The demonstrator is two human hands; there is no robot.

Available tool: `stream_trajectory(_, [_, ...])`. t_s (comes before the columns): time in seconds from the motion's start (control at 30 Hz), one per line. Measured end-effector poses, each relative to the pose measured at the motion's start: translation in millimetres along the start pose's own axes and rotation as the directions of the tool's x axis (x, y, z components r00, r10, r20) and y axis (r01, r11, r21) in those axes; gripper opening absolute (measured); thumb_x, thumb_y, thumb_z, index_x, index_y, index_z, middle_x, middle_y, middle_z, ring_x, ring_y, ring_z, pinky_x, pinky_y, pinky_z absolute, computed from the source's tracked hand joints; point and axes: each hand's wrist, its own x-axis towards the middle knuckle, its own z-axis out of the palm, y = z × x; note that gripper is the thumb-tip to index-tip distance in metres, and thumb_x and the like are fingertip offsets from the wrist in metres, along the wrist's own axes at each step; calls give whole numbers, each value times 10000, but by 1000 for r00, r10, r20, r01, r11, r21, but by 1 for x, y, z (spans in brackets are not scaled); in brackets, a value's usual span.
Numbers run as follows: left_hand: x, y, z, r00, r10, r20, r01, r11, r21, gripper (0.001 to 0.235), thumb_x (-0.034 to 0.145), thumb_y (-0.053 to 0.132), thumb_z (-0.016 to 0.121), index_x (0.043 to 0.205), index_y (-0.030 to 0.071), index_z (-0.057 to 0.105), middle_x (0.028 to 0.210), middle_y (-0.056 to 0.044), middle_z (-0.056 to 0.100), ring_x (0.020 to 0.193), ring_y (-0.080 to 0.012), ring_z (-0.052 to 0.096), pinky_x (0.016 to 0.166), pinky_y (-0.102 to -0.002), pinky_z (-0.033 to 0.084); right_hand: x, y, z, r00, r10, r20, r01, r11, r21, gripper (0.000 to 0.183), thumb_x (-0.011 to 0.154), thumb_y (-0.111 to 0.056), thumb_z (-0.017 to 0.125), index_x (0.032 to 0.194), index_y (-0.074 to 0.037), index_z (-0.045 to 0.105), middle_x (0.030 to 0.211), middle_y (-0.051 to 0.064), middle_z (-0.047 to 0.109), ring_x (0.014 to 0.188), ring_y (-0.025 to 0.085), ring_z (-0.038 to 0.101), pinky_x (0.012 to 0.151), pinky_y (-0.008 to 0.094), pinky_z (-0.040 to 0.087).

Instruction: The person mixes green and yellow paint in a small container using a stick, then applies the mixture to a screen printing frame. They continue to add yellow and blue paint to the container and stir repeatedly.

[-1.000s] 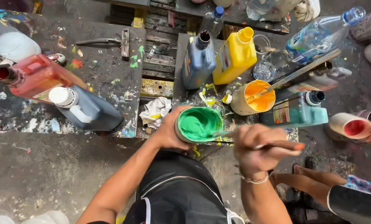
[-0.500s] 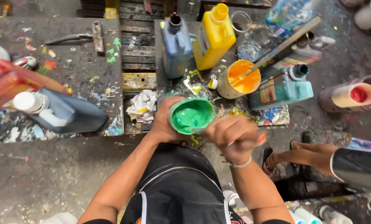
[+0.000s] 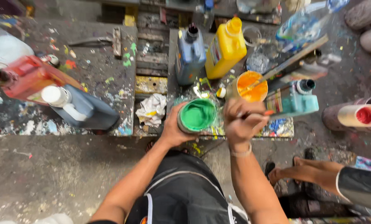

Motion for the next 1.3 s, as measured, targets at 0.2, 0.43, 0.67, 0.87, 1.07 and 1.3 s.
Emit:
stream_trajectory(0.2, [-8,-15,11,988,104,-117,-90,989,118,1121,483,463,1000,1410,43,528,1362,-189,629,1260,-401,600,1198,-525,344,7,-22,42,994,49,-97,-44,998,47,475,1062,-536,193,785,-184,353,535,-71,222,381,43,212,330,192,227])
stream_trajectory(0.43, [-9,-10,10,993,73,-96,-64,993,99,1190,443,436,992,1461,72,494,1373,-178,627,1254,-383,614,1135,-479,436,-8,-16,36,980,159,-122,-159,987,13,493,1063,-548,209,789,-184,399,506,-27,295,367,71,269,335,186,249])
stream_trajectory(0.67, [0,4,-4,998,69,8,-69,997,40,1188,541,450,980,1506,71,399,1463,-160,551,1339,-361,565,1167,-469,426,1,-29,38,983,138,-117,-141,990,-21,490,999,-616,287,782,-188,385,519,-25,217,399,85,175,374,235,183])
stream_trajectory(0.87, [10,0,-11,996,7,87,2,995,-100,1245,427,374,1018,1495,82,448,1413,-179,605,1285,-398,595,1124,-529,437,-8,9,15,993,67,-100,-75,994,-76,539,1065,-538,242,762,-121,398,476,11,273,324,125,266,324,251,275])
stream_trajectory(1.07, [-1,-18,2,997,75,-9,-76,995,-64,1060,469,408,997,1377,72,565,1297,-156,668,1200,-377,646,1096,-501,467,10,-19,37,972,35,-234,-98,960,-263,446,1044,-564,372,869,-158,437,604,-40,289,454,87,297,419,217,285])
stream_trajectory(1.3, [-6,-20,28,866,436,-246,-379,892,247,848,623,375,942,1281,-25,586,1254,-206,643,1113,-452,636,1016,-560,515,-15,-7,62,974,-121,-189,79,973,-218,409,1081,-471,377,918,-99,429,652,1,289,532,155,330,543,280,381])
